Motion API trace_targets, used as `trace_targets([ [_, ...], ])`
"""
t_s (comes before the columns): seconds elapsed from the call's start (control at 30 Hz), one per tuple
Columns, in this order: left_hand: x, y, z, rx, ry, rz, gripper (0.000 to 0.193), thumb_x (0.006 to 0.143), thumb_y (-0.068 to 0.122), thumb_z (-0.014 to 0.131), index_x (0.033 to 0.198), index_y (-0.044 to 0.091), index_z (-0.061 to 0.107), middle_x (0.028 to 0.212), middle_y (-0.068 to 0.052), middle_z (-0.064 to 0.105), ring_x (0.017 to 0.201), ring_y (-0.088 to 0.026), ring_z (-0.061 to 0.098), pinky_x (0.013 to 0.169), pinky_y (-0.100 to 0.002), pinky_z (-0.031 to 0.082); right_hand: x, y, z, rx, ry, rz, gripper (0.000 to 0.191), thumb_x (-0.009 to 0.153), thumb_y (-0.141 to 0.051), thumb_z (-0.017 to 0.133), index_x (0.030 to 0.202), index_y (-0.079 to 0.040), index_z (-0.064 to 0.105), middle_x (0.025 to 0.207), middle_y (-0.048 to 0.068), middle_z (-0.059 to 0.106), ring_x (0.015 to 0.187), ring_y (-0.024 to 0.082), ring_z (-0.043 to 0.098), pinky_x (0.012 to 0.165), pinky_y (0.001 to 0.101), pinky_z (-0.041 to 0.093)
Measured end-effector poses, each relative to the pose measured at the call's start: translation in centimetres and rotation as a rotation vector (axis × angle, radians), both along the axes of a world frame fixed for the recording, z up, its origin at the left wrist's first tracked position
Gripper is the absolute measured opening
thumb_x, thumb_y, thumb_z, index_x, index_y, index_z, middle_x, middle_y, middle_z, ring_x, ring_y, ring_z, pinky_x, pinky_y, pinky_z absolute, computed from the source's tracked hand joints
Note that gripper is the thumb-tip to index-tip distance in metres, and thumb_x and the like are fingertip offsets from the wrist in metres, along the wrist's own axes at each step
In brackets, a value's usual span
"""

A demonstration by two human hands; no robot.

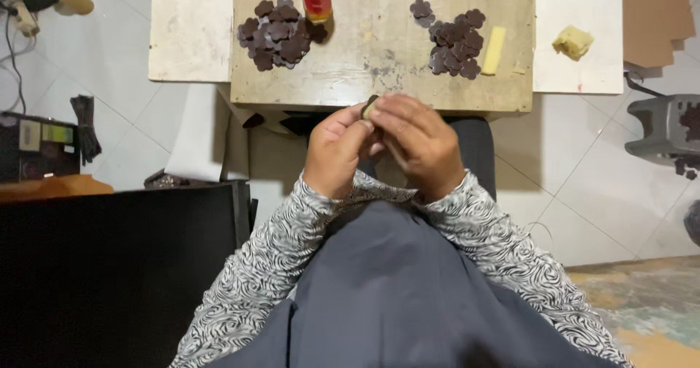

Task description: The person repeatedly rubs small dark flower-shaped leather pieces with a yellow sponge to smooth or polish their surfaces. They handle the pieces one at a time, occasionally picking up a bottle of liquid and placing it back, then continue polishing and stacking the pieces on the table.

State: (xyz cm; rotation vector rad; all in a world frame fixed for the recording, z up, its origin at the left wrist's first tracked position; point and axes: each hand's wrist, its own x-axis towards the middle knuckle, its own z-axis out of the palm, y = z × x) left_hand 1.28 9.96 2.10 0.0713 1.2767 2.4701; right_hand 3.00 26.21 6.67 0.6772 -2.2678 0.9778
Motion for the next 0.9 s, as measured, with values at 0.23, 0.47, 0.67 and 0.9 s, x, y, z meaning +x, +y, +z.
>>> trace_targets([
  [0.23, -0.6, -0.5, -1.0, 0.037, -0.182, -0.025, 0.030, 0.103, 0.009, 0.049, 0.128, -0.001, 0.061, 0.107, -0.005, 0.072, 0.093, -0.011, 0.070, 0.083, -0.028, 0.061, 0.1, 0.8, -0.1, -0.015, 0.055, 0.009, 0.035, 0.086, 0.010, 0.078, 0.118, -0.001, 0.071, 0.124, 0.015, 0.069, 0.123, 0.034, 0.067, 0.108, 0.0439, 0.057],
  [0.47, -0.5, -0.5, -1.6, 0.360, -0.050, -0.087, 0.023, 0.118, 0.006, 0.052, 0.132, -0.009, 0.061, 0.099, -0.001, 0.063, 0.081, -0.006, 0.059, 0.075, -0.025, 0.053, -0.1, 0.6, -1.0, 0.026, 0.064, 0.100, 0.029, 0.086, 0.003, 0.084, 0.111, -0.001, 0.072, 0.119, 0.013, 0.070, 0.119, 0.033, 0.069, 0.103, 0.0417, 0.059],
  [0.67, -0.5, -0.3, -0.6, 0.065, -0.224, 0.013, 0.037, 0.103, 0.010, 0.047, 0.137, 0.000, 0.056, 0.100, 0.000, 0.069, 0.086, -0.006, 0.065, 0.078, -0.024, 0.059, -0.1, 1.2, -0.3, 0.019, 0.121, -0.021, 0.037, 0.087, 0.011, 0.077, 0.121, -0.002, 0.069, 0.123, 0.013, 0.068, 0.122, 0.033, 0.067, 0.106, 0.0425, 0.058],
  [0.9, -0.5, -0.8, -1.6, 0.143, -0.049, 0.046, 0.037, 0.112, 0.008, 0.050, 0.145, -0.007, 0.059, 0.101, -0.002, 0.066, 0.080, -0.005, 0.057, 0.067, -0.020, 0.047, -0.5, -0.5, 0.0, 0.084, 0.063, 0.138, 0.038, 0.084, 0.002, 0.082, 0.119, -0.002, 0.071, 0.118, 0.012, 0.069, 0.109, 0.031, 0.068, 0.095, 0.0416, 0.057],
])
